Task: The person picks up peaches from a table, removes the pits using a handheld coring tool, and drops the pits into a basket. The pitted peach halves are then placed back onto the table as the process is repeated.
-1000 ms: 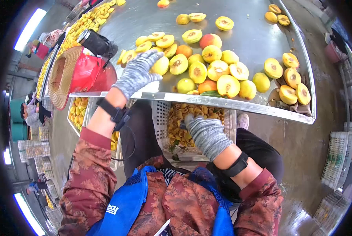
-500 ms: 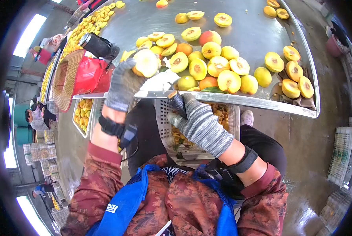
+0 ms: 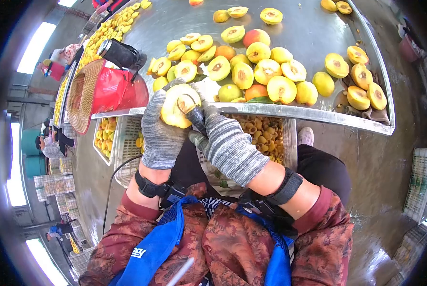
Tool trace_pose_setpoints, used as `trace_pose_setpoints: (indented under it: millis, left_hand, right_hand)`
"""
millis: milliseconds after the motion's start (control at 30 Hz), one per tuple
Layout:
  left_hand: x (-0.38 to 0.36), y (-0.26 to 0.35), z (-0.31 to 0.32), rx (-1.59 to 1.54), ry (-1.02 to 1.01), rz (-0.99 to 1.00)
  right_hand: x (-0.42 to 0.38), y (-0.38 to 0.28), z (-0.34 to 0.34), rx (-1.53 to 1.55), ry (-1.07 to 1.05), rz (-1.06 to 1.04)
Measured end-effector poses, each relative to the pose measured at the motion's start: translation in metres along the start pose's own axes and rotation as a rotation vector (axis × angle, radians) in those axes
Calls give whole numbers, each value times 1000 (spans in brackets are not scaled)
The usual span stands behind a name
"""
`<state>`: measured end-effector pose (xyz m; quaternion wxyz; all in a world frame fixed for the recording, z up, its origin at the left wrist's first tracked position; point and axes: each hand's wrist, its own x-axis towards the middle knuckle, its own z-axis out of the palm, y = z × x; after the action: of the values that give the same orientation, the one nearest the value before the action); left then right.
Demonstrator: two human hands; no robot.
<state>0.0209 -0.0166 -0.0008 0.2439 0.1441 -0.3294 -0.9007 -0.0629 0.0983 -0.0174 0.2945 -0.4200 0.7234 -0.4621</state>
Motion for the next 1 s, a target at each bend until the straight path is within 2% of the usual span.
trace_pose_setpoints:
  millis: [67, 167, 233, 333, 367, 433, 567, 700, 767, 800, 833, 933, 967, 1000]
  left_hand:
    - [-1, -2, 2, 31, 42, 28]
    - [-3, -6, 1, 136, -14, 90]
    - [-6, -9, -1, 794, 24, 357]
    - [-9, -11, 1, 910, 46, 405]
    - [-10, -11, 7, 916, 46, 395]
    - [-14, -11, 18, 555, 111, 317]
    - [-17, -12, 13, 693, 51, 427]
    - [-19, -15, 9, 662, -36, 476]
    - [-16, -10, -4, 1595, -63, 904]
    - [-17, -9, -4, 1596, -64, 902]
    - [-18, -8, 0, 1427, -66, 770]
    - [-25, -3, 13, 914, -60, 382]
    - [-26, -3, 15, 741, -54, 257]
    - [-27, -5, 15, 743, -50, 256]
  right_hand:
    - [0, 3, 3, -7, 3, -19]
    - [-2, 5, 5, -11, -6, -37]
    - [-6, 1, 5, -22, -23, -33]
    - [-9, -2, 5, 56, -27, -25]
    - [-11, -4, 3, 51, -56, -19]
    - [-15, -5, 4, 73, -30, -51]
    - [-21, 3, 11, 149, 13, -133]
    - [-28, -1, 9, 181, -15, -144]
    - [-30, -1, 8, 198, -41, -143]
    - [-31, -2, 7, 194, -98, -68]
    - [-31, -2, 6, 189, -155, 8]
    - [-37, -2, 9, 234, -121, -34]
    - [-38, -5, 5, 215, -185, -30]
    - [-39, -6, 5, 218, -188, -29]
